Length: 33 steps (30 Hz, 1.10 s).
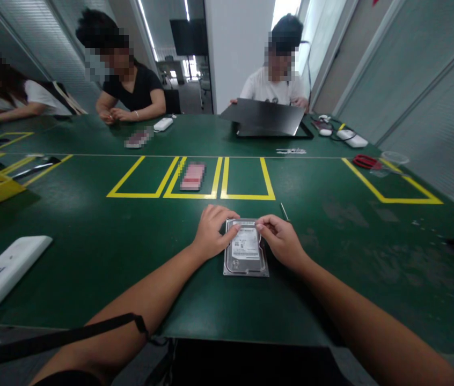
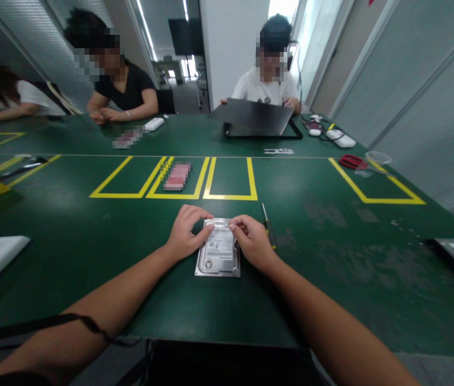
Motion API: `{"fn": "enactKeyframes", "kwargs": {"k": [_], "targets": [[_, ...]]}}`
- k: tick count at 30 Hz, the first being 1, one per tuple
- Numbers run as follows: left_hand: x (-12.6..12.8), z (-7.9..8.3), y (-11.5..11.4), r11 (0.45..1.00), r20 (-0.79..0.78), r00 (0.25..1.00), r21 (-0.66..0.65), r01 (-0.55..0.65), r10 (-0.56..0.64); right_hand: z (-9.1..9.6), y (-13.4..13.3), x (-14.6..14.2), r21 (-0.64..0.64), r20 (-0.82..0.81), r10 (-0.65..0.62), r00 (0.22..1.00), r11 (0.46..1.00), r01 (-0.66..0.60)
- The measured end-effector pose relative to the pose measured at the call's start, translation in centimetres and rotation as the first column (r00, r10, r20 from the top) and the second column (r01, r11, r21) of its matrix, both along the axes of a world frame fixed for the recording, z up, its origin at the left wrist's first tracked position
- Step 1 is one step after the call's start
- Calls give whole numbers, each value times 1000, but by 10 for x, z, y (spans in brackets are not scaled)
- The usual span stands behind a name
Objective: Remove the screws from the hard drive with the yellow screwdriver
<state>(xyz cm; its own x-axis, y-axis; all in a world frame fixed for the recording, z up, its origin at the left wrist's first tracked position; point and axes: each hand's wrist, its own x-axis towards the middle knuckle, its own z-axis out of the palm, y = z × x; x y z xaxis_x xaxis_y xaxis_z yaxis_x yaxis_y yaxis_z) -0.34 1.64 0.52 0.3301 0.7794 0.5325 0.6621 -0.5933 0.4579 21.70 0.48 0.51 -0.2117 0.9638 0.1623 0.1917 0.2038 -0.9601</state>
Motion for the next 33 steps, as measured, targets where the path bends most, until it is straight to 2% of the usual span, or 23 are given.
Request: {"fn": "enactKeyframes", "kwargs": {"k": [4, 9, 20, 28, 33], "targets": [[5, 0, -6, 988, -6, 995, 118, 103, -103, 2, -4, 1, 9, -7, 26, 1000, 1000, -26], [8, -4, -9, 961, 13, 986, 226, 159, -166, 7, -9, 0, 42, -2, 71, 997, 997, -71], [13, -4, -13, 958, 56, 980, 230, 172, -189, 4, -10, -1, 55, 3, 138, 990, 989, -138], [15, -4, -13, 969, 78, 977, 165, 185, -199, 9, -11, -2, -18, -65, 163, 984, 986, -164], [17, -2, -14, 961, 83, 973, 191, 199, -217, 9, -11, -2, -72, -107, 165, 980, 982, -173]]}}
